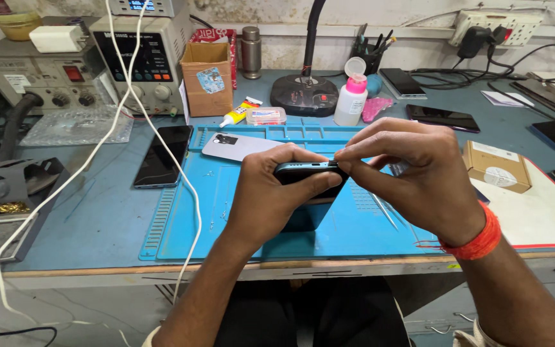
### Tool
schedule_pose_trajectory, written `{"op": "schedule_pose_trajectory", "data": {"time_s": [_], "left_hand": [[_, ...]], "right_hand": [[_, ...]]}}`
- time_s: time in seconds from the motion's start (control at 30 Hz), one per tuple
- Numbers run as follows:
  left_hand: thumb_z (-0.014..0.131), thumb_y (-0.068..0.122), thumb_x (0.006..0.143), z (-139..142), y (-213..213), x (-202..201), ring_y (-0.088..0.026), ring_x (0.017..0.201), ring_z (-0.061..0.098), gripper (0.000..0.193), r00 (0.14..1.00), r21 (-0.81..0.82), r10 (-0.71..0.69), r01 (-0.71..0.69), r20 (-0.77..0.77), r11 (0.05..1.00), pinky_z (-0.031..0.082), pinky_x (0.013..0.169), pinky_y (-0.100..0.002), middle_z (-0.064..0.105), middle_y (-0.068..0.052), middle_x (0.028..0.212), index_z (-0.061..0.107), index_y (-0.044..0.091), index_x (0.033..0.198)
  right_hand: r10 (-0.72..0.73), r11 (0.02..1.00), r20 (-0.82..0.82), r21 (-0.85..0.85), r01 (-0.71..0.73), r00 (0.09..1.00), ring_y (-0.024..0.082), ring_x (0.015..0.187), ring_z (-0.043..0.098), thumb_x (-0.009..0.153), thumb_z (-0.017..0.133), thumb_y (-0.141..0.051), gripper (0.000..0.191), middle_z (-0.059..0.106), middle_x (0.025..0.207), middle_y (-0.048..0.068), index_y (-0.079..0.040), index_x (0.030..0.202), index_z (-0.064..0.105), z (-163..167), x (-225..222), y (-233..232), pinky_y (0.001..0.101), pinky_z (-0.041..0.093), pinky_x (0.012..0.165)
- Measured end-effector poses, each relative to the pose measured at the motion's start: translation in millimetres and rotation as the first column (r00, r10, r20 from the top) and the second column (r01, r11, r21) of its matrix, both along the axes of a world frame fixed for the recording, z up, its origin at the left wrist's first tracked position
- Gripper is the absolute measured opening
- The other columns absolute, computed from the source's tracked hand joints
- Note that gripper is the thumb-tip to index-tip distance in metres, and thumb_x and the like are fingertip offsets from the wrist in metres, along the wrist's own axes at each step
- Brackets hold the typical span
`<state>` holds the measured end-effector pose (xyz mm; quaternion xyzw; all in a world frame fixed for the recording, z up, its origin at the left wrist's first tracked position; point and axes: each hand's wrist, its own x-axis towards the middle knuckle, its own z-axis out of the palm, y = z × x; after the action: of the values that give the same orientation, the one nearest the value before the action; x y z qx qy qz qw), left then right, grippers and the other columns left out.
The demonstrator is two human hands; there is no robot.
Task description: The person repairs a smartphone at a workbench. They lift the display from the phone frame, use a screwdriver to work on internal screws, manipulate internal components with a pry tool and tweezers, then press the display back onto the frame and press along the edges to seat it.
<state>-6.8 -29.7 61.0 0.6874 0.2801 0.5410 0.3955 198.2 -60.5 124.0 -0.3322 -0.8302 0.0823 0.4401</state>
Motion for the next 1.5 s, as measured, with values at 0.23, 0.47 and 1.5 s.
{"op": "schedule_pose_trajectory", "data": {"time_s": [0.23,0.47,1.5], "left_hand": [[0.085,0.015,0.084,1,0,1,-0.005,0.078,0.071,0.024,0.999,-0.018,-0.018,0.019,0.039,1.0,0.06,0.068,-0.022,0.078,-0.003,0.087,0.079,0.002,0.103],[0.083,0.012,0.085,0,2,6,-0.006,0.08,0.073,0.022,0.994,-0.043,-0.06,0.065,0.095,0.997,0.062,0.07,-0.022,0.079,-0.004,0.088,0.078,0.001,0.104],[0.084,0.013,0.082,-9,-1,15,-0.01,0.086,0.075,0.025,0.987,-0.011,-0.088,0.09,0.138,0.996,0.066,0.075,-0.026,0.072,-0.004,0.095,0.077,0.0,0.102]], "right_hand": [[-0.011,0.998,0.01,0.058,0.011,1.0,0.01,0.085,0.075,0.087,0.078,0.0,0.012,0.077,0.098,0.005,-0.005,0.098,0.077,-3,-2,3,0.0223,0.063,0.072],[0.026,0.998,-0.138,-0.045,-0.032,0.99,0.011,0.092,0.074,0.089,0.077,0.001,0.012,0.076,0.102,0.006,-0.004,0.099,0.077,-17,5,8,0.0258,0.065,0.078],[-0.108,0.988,0.136,0.124,0.091,0.985,0.016,0.066,0.07,0.084,0.079,-0.007,0.011,0.072,0.079,0.005,-0.009,0.095,0.08,4,-1,-9,0.0301,0.053,0.056]]}}
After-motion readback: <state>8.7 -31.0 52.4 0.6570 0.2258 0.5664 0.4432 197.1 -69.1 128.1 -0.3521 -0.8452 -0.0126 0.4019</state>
